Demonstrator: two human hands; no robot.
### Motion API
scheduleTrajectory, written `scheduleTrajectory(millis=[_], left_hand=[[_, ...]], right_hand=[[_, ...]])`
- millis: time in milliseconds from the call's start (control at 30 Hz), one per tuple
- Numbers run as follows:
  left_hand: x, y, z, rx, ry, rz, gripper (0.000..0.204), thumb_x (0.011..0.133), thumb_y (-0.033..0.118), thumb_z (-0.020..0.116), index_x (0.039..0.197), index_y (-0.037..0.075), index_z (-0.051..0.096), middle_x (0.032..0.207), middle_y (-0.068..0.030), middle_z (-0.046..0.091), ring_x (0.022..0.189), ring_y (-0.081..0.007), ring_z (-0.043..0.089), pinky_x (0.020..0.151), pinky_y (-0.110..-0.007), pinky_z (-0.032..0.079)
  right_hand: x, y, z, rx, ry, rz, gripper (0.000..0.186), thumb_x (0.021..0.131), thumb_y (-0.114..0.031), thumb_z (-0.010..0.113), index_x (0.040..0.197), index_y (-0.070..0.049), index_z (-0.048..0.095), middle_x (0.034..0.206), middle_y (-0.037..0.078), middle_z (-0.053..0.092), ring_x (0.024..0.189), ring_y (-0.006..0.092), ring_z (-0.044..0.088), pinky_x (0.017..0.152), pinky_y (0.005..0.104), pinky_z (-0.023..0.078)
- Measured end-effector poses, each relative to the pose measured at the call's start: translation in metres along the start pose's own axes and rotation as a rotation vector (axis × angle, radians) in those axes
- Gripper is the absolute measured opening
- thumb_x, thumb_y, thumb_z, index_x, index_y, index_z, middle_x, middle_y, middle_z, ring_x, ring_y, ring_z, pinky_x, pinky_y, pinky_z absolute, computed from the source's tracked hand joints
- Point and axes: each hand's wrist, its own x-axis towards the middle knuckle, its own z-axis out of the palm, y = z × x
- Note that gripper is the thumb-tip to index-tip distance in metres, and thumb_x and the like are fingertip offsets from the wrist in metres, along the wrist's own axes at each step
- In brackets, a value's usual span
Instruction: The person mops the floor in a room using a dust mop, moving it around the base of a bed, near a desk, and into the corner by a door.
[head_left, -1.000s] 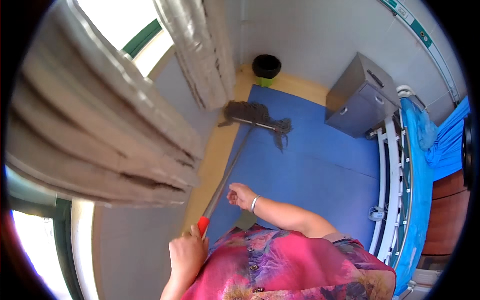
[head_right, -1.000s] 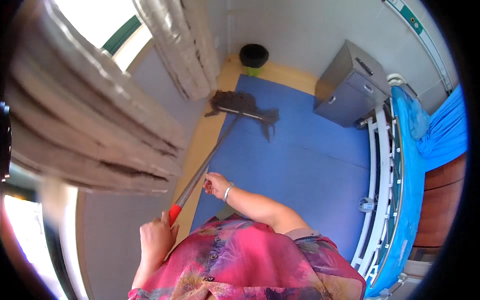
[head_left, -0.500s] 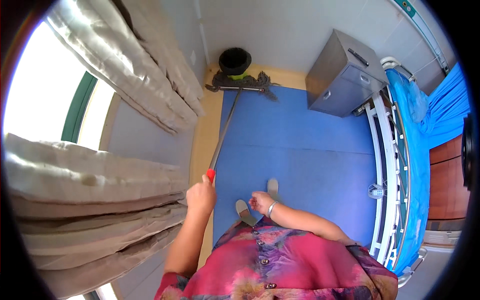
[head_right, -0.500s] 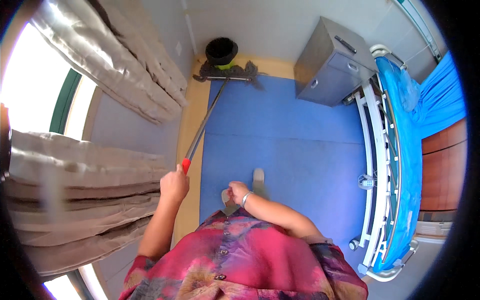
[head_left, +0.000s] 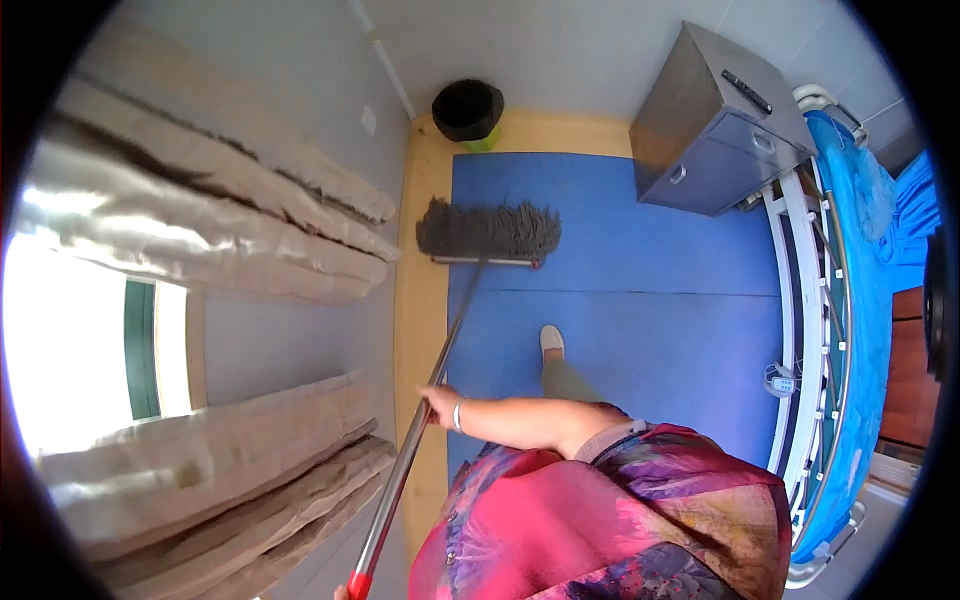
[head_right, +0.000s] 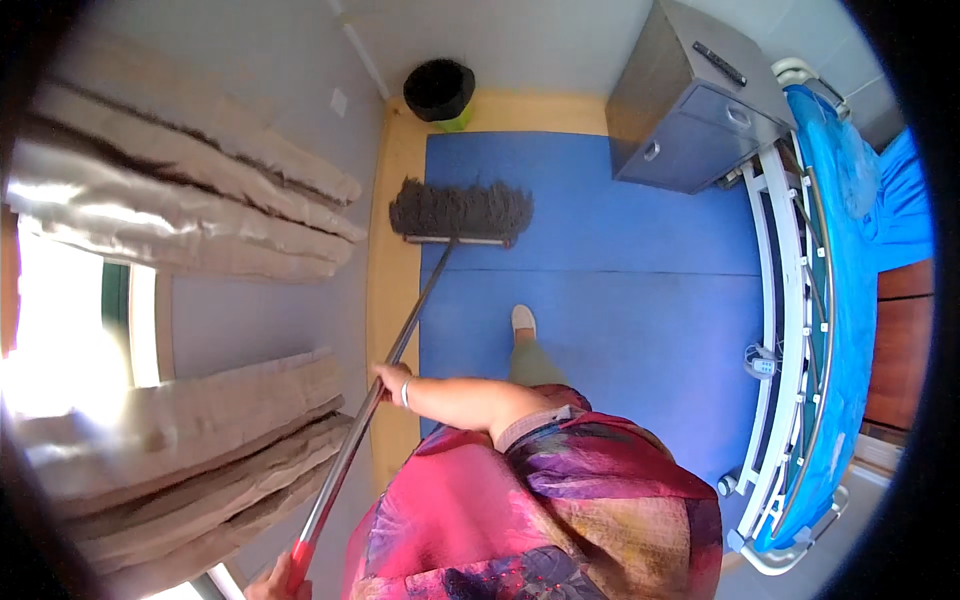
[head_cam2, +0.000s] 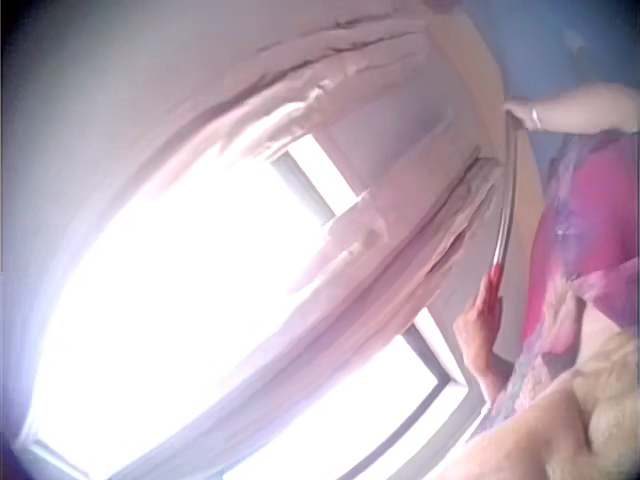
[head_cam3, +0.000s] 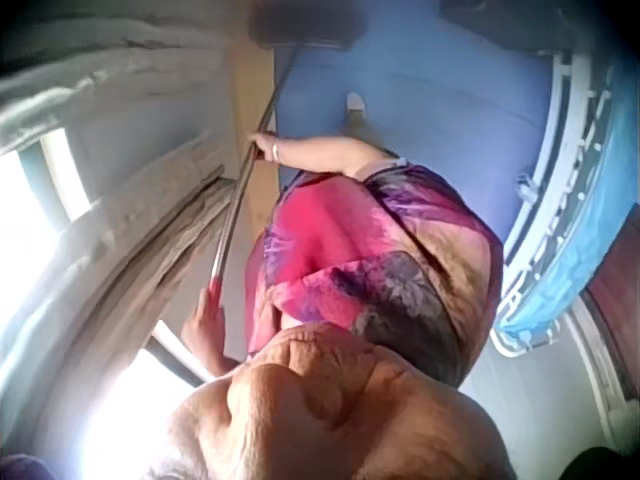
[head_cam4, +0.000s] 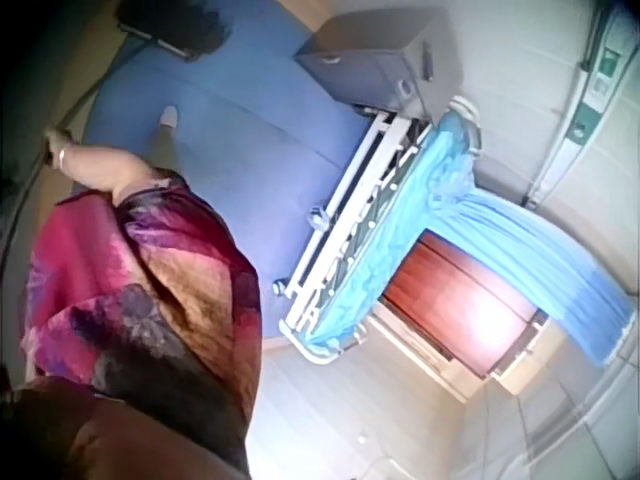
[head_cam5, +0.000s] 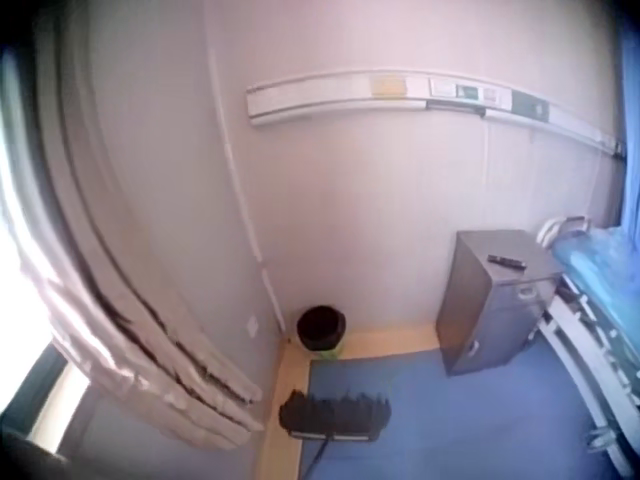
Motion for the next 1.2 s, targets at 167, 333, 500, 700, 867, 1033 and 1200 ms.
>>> scheduleTrajectory(millis=[167,333,500,700,867,1033,1200], left_hand=[[0.009,0.004,-0.053,-0.069,0.146,0.076,0.034,0.057,0.008,0.06,0.091,0.01,0.053,0.069,-0.0124,0.055,0.062,-0.0241,0.054,0.055,-0.029,0.043],[0.056,0.031,-0.101,0.02,0.196,0.214,0.028,0.059,0.008,0.059,0.087,0.007,0.055,0.071,-0.0131,0.055,0.061,-0.0248,0.054,0.053,-0.029,0.043],[0.117,0.103,-0.102,0.024,0.279,0.32,0.037,0.059,0.013,0.056,0.096,0.016,0.049,0.061,-0.0116,0.053,0.052,-0.0262,0.051,0.047,-0.034,0.041],[0.226,0.22,-0.022,0.045,0.382,0.56,0.038,0.06,0.018,0.056,0.097,0.014,0.048,0.053,-0.008,0.049,0.045,-0.0222,0.05,0.042,-0.032,0.042],[0.232,0.265,-0.013,0.102,0.408,0.629,0.039,0.061,0.02,0.055,0.098,0.012,0.047,0.056,-0.0072,0.05,0.046,-0.0203,0.051,0.041,-0.031,0.042],[0.218,0.26,0.009,0.026,0.362,0.644,0.039,0.061,0.019,0.055,0.097,0.008,0.046,0.057,-0.0091,0.051,0.051,-0.0229,0.051,0.046,-0.033,0.042],[0.179,0.217,0.023,0.049,0.397,0.65,0.038,0.061,0.019,0.054,0.097,0.009,0.047,0.054,-0.0081,0.05,0.046,-0.022,0.05,0.042,-0.032,0.041]], right_hand=[[-0.023,-0.027,0.026,-0.06,0.025,0.018,0.008,0.063,-0.007,0.049,0.06,-0.004,0.043,0.053,0.005,0.044,0.043,0.0175,0.047,0.036,0.0295,0.042],[-0.018,-0.09,0.022,0.03,-0.023,-0.119,0.011,0.063,-0.009,0.049,0.057,-0.003,0.041,0.052,0.006,0.043,0.042,0.0176,0.046,0.033,0.0285,0.039],[0.009,-0.184,-0.02,0.291,0.042,-0.325,0.009,0.061,-0.006,0.048,0.065,-0.001,0.041,0.053,0.008,0.045,0.042,0.0213,0.047,0.03,0.0307,0.038],[-0.003,-0.277,-0.064,0.46,0.089,-0.376,0.02,0.064,-0.005,0.05,0.077,-0.003,0.035,0.058,0.008,0.042,0.047,0.0182,0.046,0.042,0.0323,0.042],[-0.015,-0.289,-0.092,0.386,0.065,-0.464,0.023,0.064,-0.003,0.05,0.08,-0.004,0.033,0.06,0.008,0.042,0.049,0.0174,0.047,0.043,0.0307,0.043],[-0.028,-0.27,-0.096,0.308,0.146,-0.514,0.022,0.063,-0.005,0.05,0.079,-0.003,0.036,0.061,0.007,0.043,0.049,0.0175,0.047,0.04,0.029,0.043],[-0.025,-0.228,-0.104,0.164,0.164,-0.559,0.023,0.061,-0.006,0.052,0.078,-0.003,0.037,0.06,0.008,0.043,0.047,0.0178,0.048,0.037,0.03,0.041]])
